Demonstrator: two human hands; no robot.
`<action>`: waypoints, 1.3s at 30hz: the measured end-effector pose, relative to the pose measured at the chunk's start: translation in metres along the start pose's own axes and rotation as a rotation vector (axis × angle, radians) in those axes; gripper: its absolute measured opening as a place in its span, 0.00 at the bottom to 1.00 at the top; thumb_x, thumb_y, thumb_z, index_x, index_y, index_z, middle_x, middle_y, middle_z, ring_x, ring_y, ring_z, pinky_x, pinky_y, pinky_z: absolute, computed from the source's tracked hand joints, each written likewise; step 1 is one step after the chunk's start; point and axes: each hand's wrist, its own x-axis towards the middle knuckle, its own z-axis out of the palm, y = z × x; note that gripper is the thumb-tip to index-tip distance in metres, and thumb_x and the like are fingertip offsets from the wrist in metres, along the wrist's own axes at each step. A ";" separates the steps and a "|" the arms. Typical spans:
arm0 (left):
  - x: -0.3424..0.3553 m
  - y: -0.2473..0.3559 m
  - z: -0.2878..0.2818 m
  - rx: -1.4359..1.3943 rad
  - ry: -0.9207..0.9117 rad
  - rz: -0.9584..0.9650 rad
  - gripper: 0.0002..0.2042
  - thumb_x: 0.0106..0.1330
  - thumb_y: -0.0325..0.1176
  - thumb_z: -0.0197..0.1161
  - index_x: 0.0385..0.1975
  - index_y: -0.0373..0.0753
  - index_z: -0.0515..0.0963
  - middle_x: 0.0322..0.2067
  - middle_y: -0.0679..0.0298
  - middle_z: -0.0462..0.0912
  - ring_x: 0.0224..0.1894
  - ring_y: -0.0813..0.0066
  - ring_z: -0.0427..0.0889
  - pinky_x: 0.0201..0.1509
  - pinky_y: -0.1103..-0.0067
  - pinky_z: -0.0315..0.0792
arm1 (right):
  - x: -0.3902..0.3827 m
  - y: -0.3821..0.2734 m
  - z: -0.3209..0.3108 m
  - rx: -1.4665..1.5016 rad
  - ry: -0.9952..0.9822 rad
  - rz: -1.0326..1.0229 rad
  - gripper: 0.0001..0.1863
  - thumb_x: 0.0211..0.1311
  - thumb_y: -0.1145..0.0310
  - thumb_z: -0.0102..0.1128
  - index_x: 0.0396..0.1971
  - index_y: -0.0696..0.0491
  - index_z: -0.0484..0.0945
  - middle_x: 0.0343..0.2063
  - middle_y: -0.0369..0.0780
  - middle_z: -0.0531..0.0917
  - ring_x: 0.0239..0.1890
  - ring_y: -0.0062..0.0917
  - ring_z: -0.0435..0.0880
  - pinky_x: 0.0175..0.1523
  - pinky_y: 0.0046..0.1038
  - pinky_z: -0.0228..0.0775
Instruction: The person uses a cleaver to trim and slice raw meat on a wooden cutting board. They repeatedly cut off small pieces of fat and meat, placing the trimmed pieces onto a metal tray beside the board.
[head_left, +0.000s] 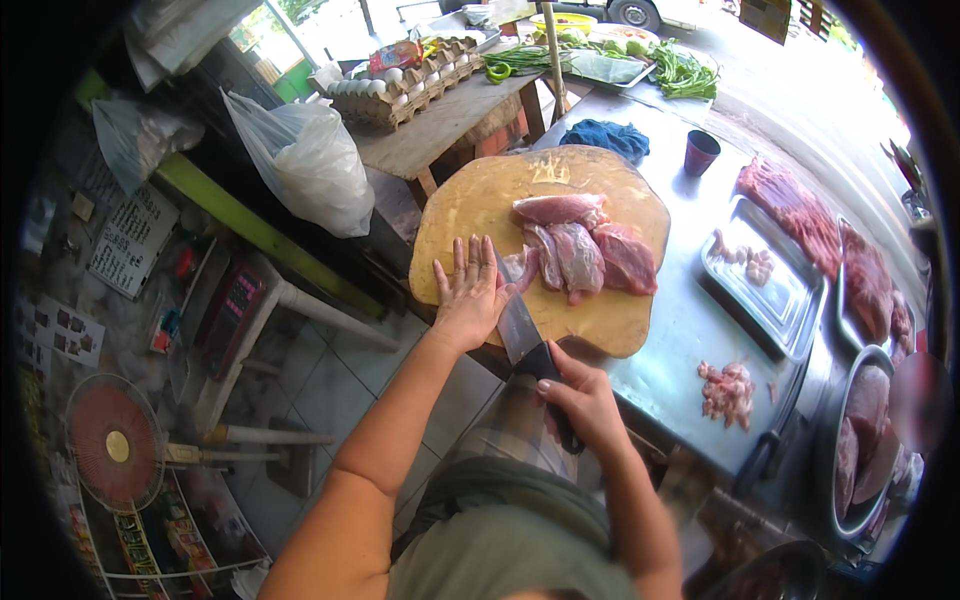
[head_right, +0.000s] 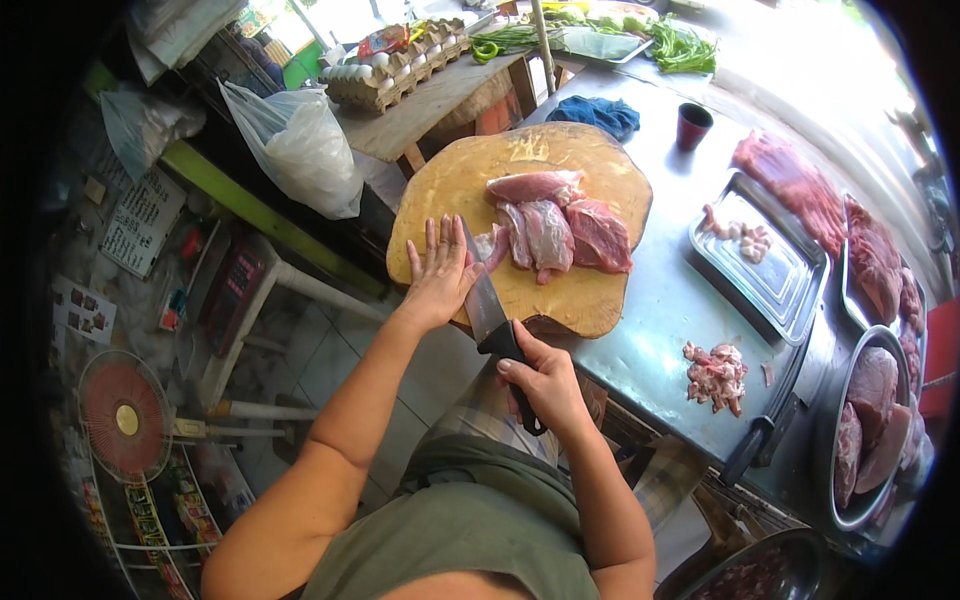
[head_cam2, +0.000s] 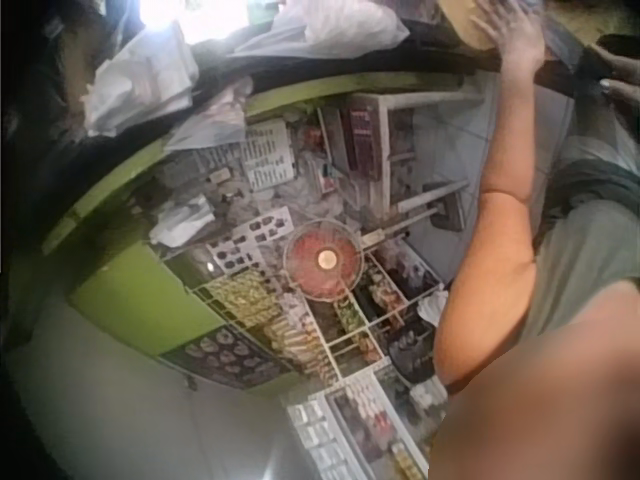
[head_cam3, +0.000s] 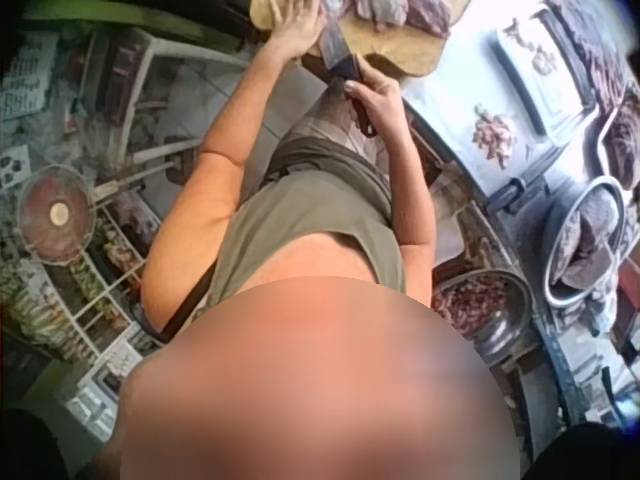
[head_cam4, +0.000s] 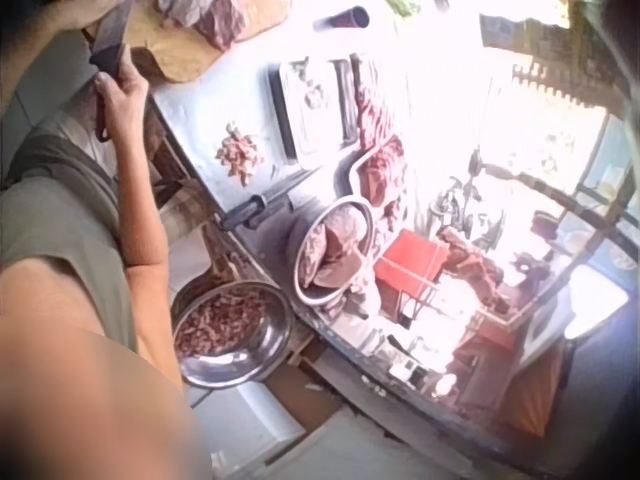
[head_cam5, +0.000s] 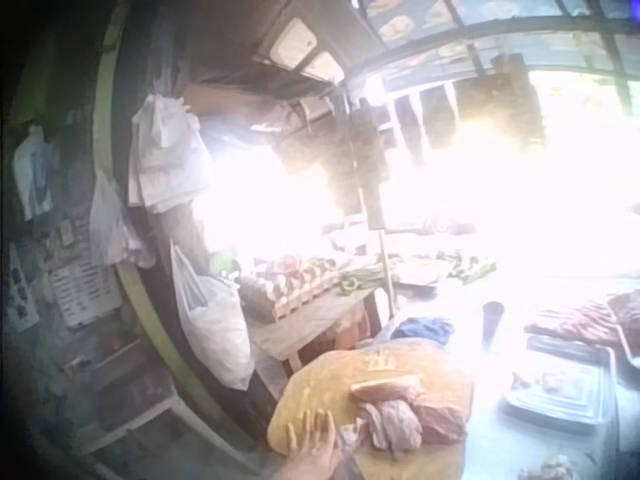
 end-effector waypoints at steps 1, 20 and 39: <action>0.000 0.000 0.000 -0.011 0.008 0.005 0.42 0.80 0.57 0.41 0.79 0.36 0.33 0.80 0.47 0.36 0.82 0.46 0.27 0.77 0.42 0.22 | -0.006 0.003 0.000 -0.010 0.013 0.002 0.35 0.68 0.77 0.60 0.74 0.54 0.63 0.28 0.38 0.83 0.17 0.17 0.76 0.21 0.22 0.70; 0.002 -0.002 -0.001 0.012 0.066 -0.022 0.43 0.77 0.58 0.45 0.80 0.38 0.38 0.80 0.48 0.39 0.82 0.45 0.30 0.76 0.38 0.23 | -0.038 0.002 0.001 -0.071 0.009 0.119 0.37 0.68 0.76 0.61 0.76 0.50 0.62 0.27 0.35 0.82 0.17 0.13 0.74 0.23 0.21 0.69; -0.016 -0.034 -0.009 -1.574 0.334 -0.221 0.29 0.63 0.15 0.54 0.68 0.25 0.64 0.36 0.58 0.83 0.34 0.73 0.85 0.41 0.81 0.81 | -0.059 -0.012 0.021 -0.286 0.359 -0.278 0.36 0.66 0.82 0.59 0.75 0.54 0.63 0.24 0.30 0.77 0.20 0.10 0.71 0.25 0.18 0.66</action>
